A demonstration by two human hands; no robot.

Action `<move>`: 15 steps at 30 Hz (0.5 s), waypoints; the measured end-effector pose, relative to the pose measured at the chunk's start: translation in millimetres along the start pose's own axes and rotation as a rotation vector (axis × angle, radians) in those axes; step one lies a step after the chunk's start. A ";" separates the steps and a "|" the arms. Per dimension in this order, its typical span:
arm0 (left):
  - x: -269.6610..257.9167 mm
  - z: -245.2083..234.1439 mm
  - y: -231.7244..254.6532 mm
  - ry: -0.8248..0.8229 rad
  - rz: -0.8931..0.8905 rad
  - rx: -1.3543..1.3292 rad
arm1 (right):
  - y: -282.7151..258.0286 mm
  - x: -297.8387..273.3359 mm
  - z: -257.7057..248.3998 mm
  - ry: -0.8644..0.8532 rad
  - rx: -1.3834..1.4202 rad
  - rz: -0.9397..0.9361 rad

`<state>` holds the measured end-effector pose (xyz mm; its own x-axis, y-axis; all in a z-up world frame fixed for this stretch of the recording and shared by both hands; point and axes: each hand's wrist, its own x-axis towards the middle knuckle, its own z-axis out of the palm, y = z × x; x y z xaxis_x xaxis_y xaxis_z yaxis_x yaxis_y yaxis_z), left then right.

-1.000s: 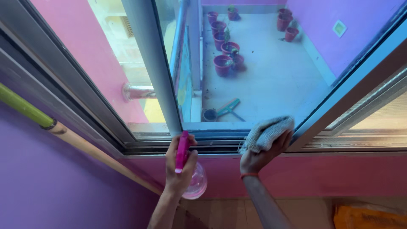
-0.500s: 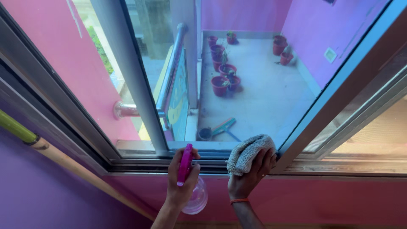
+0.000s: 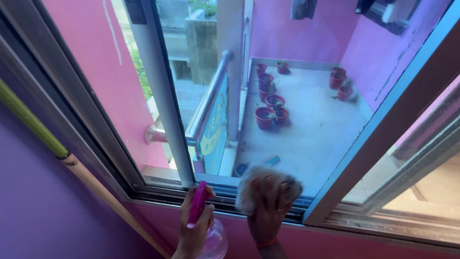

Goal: The person cleans a sliding glass window by spraying a liquid from a bottle onto the glass and wiping it with a cloth.

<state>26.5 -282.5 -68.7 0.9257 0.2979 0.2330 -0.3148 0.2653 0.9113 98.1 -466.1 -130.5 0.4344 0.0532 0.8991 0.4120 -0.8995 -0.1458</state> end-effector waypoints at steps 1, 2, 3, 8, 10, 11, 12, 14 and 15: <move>-1.1 -4.3 -0.8 0.004 0.009 0.001 | 1.9 -7.6 1.2 0.006 0.007 -0.004; -2.1 -9.3 -1.4 0.024 -0.015 0.044 | 2.2 -11.2 1.2 0.002 0.031 -0.063; -1.3 -14.1 -2.2 0.042 -0.037 0.084 | 2.5 -7.8 1.6 0.002 0.052 -0.123; 7.4 -45.2 -12.5 0.020 -0.044 0.094 | 6.9 62.6 -11.4 0.215 0.132 -0.033; 7.4 -57.7 -20.7 -0.003 -0.017 0.122 | 0.1 84.3 -15.0 0.288 0.173 0.040; 8.9 -63.9 -24.1 0.026 -0.006 0.124 | -4.6 90.3 -12.7 0.324 0.159 0.045; 10.8 -70.4 -27.0 0.055 0.005 0.125 | -8.3 92.5 -7.6 0.359 0.144 0.050; 15.4 -81.9 -33.6 0.066 -0.009 0.096 | -16.8 80.2 6.7 0.263 0.093 -0.032; 16.7 -86.8 -37.1 0.082 -0.030 0.067 | -19.0 68.4 11.8 0.159 0.043 -0.113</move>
<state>35.5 -207.7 -128.0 0.9134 0.3655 0.1793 -0.2701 0.2146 0.9386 129.4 -440.2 -71.1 0.2526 0.0808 0.9642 0.4859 -0.8723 -0.0543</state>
